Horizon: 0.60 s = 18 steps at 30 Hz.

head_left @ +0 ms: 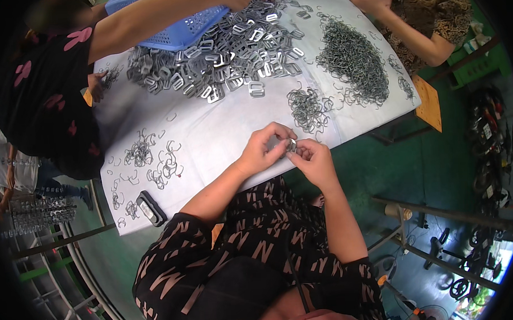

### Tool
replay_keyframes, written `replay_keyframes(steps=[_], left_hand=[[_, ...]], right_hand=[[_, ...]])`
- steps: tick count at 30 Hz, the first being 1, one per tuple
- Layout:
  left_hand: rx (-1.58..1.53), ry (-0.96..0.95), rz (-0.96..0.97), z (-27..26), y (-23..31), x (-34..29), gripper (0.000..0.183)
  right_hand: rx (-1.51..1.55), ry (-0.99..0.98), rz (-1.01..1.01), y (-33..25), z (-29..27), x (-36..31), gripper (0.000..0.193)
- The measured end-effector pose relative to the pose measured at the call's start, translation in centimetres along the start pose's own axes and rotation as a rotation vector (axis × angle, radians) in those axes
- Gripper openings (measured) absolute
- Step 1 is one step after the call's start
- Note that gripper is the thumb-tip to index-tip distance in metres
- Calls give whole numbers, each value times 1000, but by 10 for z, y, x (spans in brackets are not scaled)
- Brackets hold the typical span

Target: The person sorts small metal parts on a white table, separating rectangular clips from tangled wire pieces. They pick up the clips and arrange them into neat stacks while other workers continue sorting in the background.

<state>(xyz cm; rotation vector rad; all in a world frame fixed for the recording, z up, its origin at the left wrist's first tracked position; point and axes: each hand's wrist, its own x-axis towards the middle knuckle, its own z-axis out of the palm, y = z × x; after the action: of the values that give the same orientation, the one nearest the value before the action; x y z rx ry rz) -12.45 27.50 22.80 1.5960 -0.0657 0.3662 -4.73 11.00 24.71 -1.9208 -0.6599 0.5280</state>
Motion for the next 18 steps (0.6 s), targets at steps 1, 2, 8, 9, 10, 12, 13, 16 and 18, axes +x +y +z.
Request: replay_keyframes(steps=[1,2,8,9,10,12,13,16,18], left_hand=[[-8,66,20,-3,-4,-3,8],[-17,126,46,-6,-8,-3,7],[59,235,62,-24,-2,-5,5],[54,233,52,-26,-3,-4,5],[50,230,42,-27,-4,-2,5],[53,228,30,-27,-4,-2,6],[54,223,31,-25,-4,0,6],[140,139,21,-15,-1,7,5],[213,77,15,-4,2,14,6]], right_hand=[[-47,23,-25,0,3,-2,30],[-96,54,-53,0,4,-3,34],[-449,62,-260,25,40,-2,43],[-430,77,-242,25,42,0,41],[-374,109,-200,23,40,2,33],[-210,135,-92,24,35,12,29],[-127,148,-38,27,32,16,28],[295,266,91,44,15,26,21],[545,326,143,32,-2,24,20]])
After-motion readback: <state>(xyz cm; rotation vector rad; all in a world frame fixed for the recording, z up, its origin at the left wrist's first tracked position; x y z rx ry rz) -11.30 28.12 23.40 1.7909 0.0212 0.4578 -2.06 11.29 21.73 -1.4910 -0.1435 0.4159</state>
